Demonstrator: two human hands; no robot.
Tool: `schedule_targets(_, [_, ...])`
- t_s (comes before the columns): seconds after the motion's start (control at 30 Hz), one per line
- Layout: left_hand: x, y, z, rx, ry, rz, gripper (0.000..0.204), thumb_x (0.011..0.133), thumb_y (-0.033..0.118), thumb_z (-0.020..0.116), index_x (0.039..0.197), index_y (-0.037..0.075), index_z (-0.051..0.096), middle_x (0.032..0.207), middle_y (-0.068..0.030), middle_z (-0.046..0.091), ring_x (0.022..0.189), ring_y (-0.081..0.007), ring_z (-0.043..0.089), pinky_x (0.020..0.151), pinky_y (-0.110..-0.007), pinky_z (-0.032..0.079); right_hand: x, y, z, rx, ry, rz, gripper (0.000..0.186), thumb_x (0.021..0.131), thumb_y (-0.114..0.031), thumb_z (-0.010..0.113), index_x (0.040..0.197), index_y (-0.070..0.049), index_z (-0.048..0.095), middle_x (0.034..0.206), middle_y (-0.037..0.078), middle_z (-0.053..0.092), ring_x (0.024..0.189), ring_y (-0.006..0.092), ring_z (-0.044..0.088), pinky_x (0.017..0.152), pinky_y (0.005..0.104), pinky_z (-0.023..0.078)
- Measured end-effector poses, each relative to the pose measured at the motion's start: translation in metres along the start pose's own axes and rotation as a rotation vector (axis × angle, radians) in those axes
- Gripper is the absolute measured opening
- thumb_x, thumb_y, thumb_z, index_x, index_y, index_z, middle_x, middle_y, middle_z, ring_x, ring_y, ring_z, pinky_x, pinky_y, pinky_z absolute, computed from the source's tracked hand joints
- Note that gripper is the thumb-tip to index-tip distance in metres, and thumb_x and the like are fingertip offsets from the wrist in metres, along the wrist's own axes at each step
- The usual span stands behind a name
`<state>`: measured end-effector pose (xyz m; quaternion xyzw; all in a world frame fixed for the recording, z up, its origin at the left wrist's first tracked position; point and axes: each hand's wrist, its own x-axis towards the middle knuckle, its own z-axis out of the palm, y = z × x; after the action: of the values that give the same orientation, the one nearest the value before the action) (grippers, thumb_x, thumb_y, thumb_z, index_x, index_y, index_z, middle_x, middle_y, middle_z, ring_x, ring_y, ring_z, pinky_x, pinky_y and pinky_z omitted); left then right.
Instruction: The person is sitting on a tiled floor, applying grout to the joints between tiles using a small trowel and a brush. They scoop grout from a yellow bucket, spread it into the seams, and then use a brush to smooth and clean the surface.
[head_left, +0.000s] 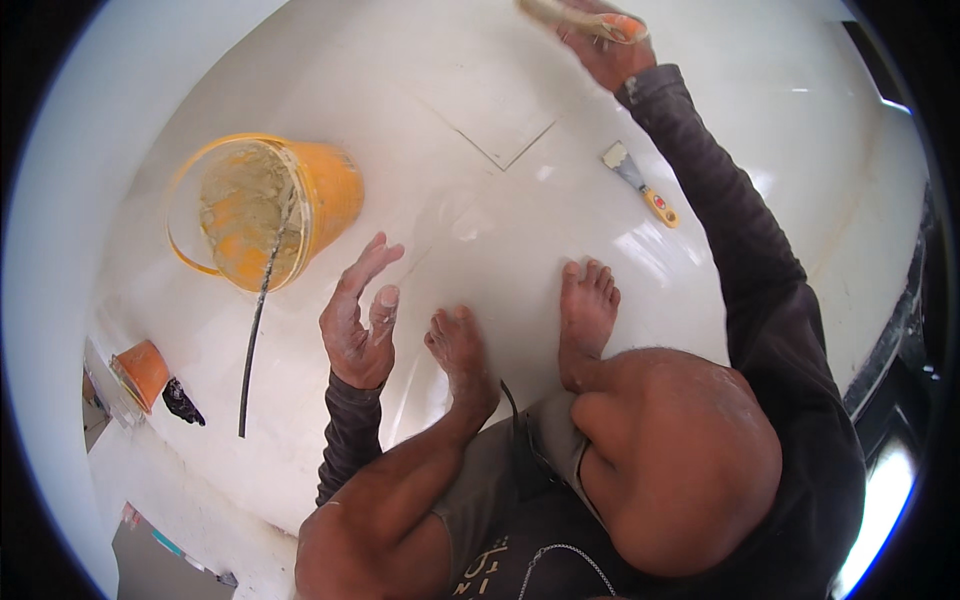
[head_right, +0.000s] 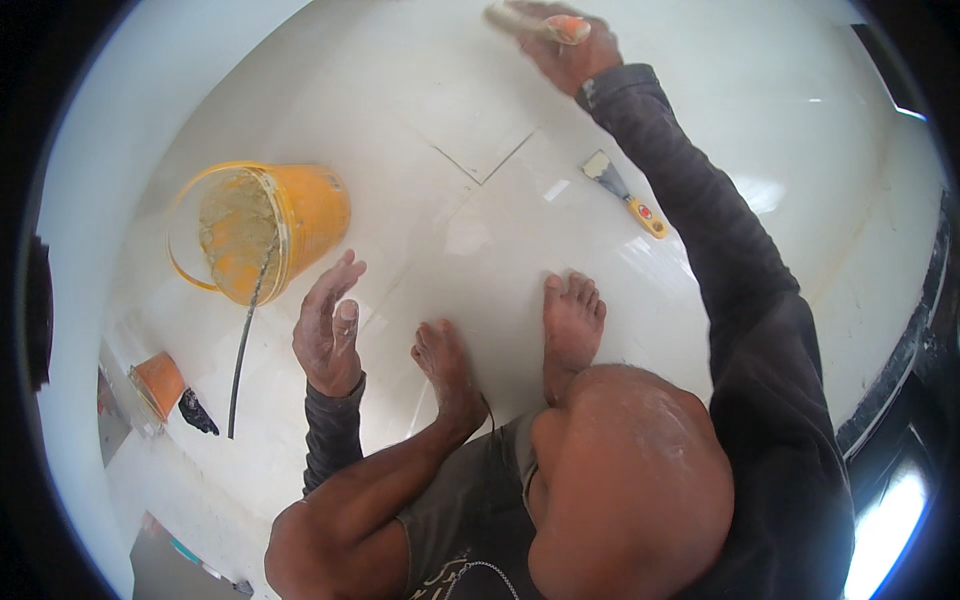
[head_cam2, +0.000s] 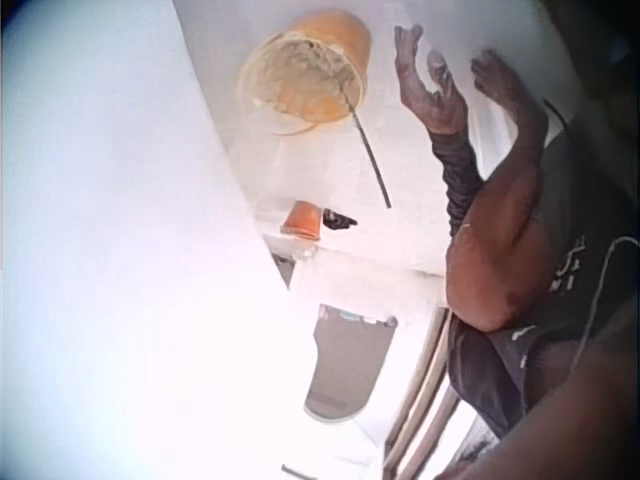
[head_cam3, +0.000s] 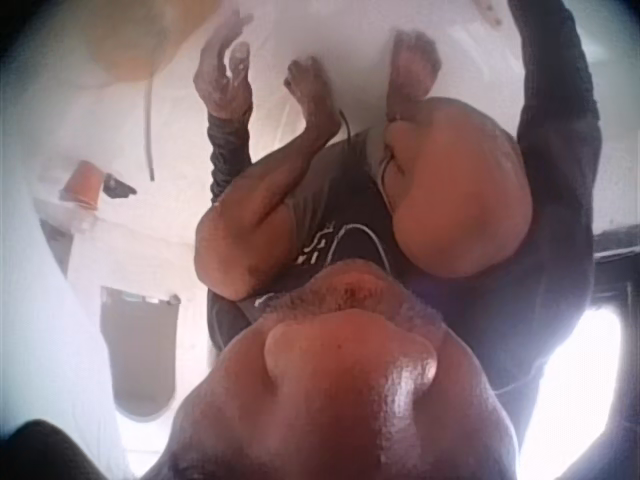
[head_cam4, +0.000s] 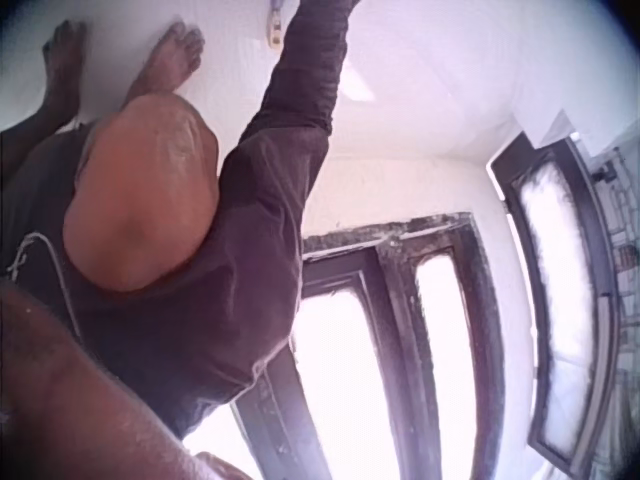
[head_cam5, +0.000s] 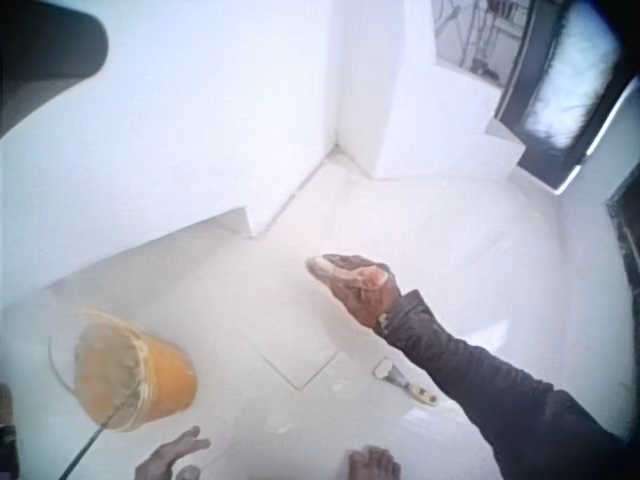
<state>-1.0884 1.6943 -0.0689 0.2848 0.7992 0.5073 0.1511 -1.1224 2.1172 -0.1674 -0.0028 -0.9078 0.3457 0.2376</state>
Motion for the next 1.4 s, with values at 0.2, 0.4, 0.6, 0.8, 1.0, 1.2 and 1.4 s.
schedule_targets(0.2, [-0.028, -0.018, -0.008, -0.179, 0.239, -0.296, 0.036, 0.100, 0.023, 0.056, 0.122, -0.005, 0.058, 0.118, -0.0203, 0.064, 0.115, -0.0278, 0.061, 0.099, -0.040, 0.048, -0.037, -0.051, 0.068, 0.127, -0.778, -0.078, 0.044, 0.085, -0.035, 0.068, 0.118, -0.006, 0.064, 0.107, 0.016, 0.068, 0.097, 0.0315, 0.065, 0.090, 0.0394, 0.050])
schedule_targets(0.4, [-0.047, -0.027, -0.021, -0.120, 0.279, -0.333, 0.033, 0.100, 0.019, 0.054, 0.124, -0.004, 0.057, 0.116, -0.0187, 0.064, 0.111, -0.0261, 0.062, 0.095, -0.039, 0.051, 0.061, -0.040, 0.060, -0.317, -0.290, 0.150, 0.040, 0.089, -0.041, 0.064, 0.120, -0.016, 0.067, 0.093, 0.015, 0.071, 0.086, 0.0305, 0.070, 0.080, 0.0408, 0.056])
schedule_targets(0.6, [-0.052, -0.040, -0.030, -0.275, 0.440, -0.638, 0.038, 0.099, 0.014, 0.054, 0.135, 0.000, 0.048, 0.119, -0.0164, 0.062, 0.112, -0.0244, 0.061, 0.088, -0.037, 0.056, -0.005, -0.084, 0.066, 0.143, -0.912, -0.081, 0.044, 0.081, -0.040, 0.072, 0.109, -0.007, 0.070, 0.094, 0.018, 0.071, 0.085, 0.0299, 0.070, 0.083, 0.0397, 0.054])
schedule_targets(0.8, [-0.049, -0.065, -0.057, -0.421, 0.578, -0.608, 0.049, 0.101, 0.019, 0.045, 0.146, 0.003, 0.032, 0.137, -0.0212, 0.048, 0.120, -0.0366, 0.057, 0.093, -0.045, 0.054, 0.061, 0.008, 0.060, 0.024, -0.044, 0.115, 0.038, 0.083, -0.030, 0.072, 0.105, 0.001, 0.067, 0.098, 0.019, 0.071, 0.083, 0.0260, 0.071, 0.073, 0.0365, 0.056])
schedule_targets(1.0, [-0.016, -0.069, -0.115, -0.725, 0.675, -0.541, 0.060, 0.100, 0.041, 0.043, 0.146, 0.003, 0.031, 0.142, -0.0208, 0.044, 0.126, -0.0390, 0.051, 0.097, -0.055, 0.051, 0.089, 0.006, -0.015, 0.114, -0.116, 0.256, 0.058, 0.084, -0.036, 0.073, 0.130, -0.013, 0.045, 0.110, 0.014, 0.069, 0.088, 0.0284, 0.069, 0.076, 0.0358, 0.056])
schedule_targets(1.2, [0.010, -0.079, -0.124, -0.667, 0.563, -0.589, 0.056, 0.099, 0.040, 0.048, 0.141, 0.004, 0.037, 0.138, -0.0186, 0.050, 0.120, -0.0347, 0.058, 0.092, -0.051, 0.056, 0.026, 0.003, 0.033, 0.334, -0.433, 0.445, 0.056, 0.077, -0.042, 0.082, 0.107, 0.003, 0.068, 0.086, 0.007, 0.069, 0.079, 0.0157, 0.066, 0.070, 0.0292, 0.056])
schedule_targets(1.4, [-0.004, -0.090, -0.126, -0.601, 0.598, -0.587, 0.051, 0.096, 0.029, 0.055, 0.136, 0.001, 0.041, 0.136, -0.0189, 0.051, 0.120, -0.0336, 0.058, 0.092, -0.047, 0.056, -0.007, 0.011, 0.018, -0.079, -0.307, 0.454, 0.047, 0.084, -0.044, 0.073, 0.098, 0.000, 0.064, 0.079, 0.012, 0.066, 0.073, 0.0219, 0.065, 0.066, 0.0341, 0.052])
